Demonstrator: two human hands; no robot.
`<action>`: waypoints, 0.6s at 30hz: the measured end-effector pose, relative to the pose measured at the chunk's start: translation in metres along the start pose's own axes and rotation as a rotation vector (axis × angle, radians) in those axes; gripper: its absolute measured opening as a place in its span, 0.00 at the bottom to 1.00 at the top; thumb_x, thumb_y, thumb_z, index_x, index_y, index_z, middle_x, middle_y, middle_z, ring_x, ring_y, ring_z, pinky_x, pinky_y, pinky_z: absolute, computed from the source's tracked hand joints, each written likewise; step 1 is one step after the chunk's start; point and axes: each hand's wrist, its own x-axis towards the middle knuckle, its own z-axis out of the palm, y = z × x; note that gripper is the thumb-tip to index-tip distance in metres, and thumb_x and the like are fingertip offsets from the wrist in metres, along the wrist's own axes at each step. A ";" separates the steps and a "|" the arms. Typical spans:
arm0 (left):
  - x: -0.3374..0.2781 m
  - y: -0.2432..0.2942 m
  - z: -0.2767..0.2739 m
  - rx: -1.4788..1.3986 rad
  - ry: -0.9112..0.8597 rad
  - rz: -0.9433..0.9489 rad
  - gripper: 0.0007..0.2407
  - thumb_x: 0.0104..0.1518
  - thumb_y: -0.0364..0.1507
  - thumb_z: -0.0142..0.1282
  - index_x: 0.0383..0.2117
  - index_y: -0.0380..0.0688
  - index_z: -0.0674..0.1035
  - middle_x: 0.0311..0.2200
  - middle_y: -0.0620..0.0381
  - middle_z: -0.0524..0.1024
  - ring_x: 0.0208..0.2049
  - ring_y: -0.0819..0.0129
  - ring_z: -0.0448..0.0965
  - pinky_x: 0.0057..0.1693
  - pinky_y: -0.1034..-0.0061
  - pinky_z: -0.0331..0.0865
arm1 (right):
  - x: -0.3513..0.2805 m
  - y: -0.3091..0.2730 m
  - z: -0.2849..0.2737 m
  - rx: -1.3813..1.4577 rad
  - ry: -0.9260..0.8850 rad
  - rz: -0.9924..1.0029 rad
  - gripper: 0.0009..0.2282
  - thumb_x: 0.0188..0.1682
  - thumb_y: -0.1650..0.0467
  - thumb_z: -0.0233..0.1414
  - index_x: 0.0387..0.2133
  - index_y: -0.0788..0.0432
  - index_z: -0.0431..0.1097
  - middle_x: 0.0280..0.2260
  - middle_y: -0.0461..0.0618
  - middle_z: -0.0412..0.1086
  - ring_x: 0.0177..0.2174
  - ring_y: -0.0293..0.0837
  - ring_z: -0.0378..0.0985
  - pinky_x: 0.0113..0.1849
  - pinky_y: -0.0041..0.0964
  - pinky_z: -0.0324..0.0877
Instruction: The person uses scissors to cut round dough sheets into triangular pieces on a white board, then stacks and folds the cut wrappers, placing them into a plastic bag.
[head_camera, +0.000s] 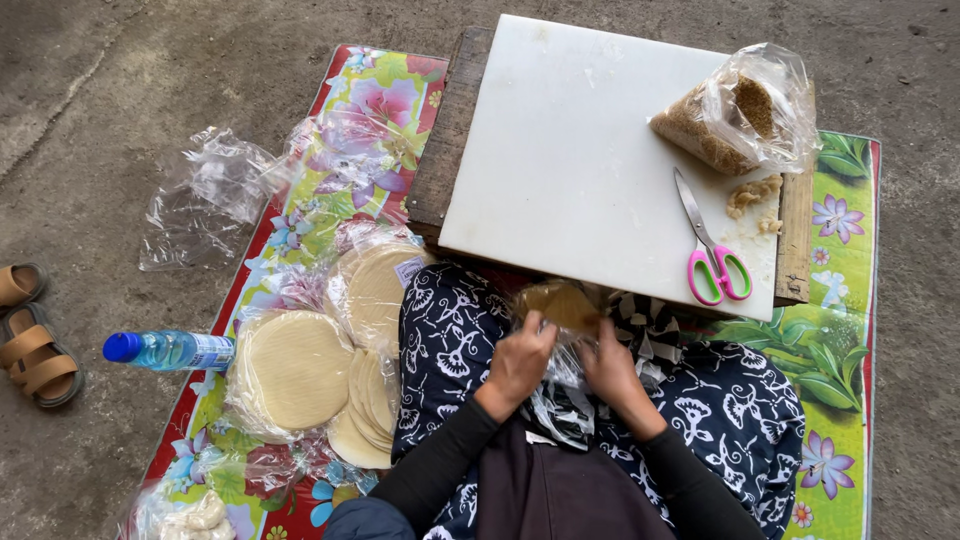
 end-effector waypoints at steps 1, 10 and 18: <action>0.007 -0.004 0.009 0.074 -0.048 -0.018 0.06 0.54 0.19 0.58 0.37 0.37 0.78 0.41 0.45 0.75 0.27 0.64 0.79 0.33 0.71 0.77 | 0.003 -0.002 0.000 -0.022 -0.005 -0.011 0.21 0.51 0.67 0.52 0.55 0.64 0.57 0.28 0.68 0.75 0.27 0.64 0.78 0.29 0.54 0.74; 0.054 -0.009 0.000 0.380 0.225 -0.143 0.11 0.41 0.32 0.54 0.29 0.41 0.80 0.35 0.45 0.74 0.43 0.50 0.72 0.57 0.54 0.65 | 0.039 -0.050 -0.006 -0.379 0.021 -0.081 0.20 0.50 0.64 0.54 0.55 0.55 0.63 0.43 0.63 0.73 0.29 0.59 0.80 0.27 0.50 0.74; 0.047 -0.033 -0.027 0.272 0.071 -0.276 0.06 0.57 0.29 0.55 0.34 0.40 0.80 0.42 0.43 0.78 0.47 0.53 0.76 0.63 0.55 0.66 | 0.025 -0.045 -0.057 0.084 -0.326 0.261 0.27 0.51 0.66 0.54 0.65 0.58 0.55 0.45 0.60 0.75 0.37 0.51 0.82 0.40 0.42 0.79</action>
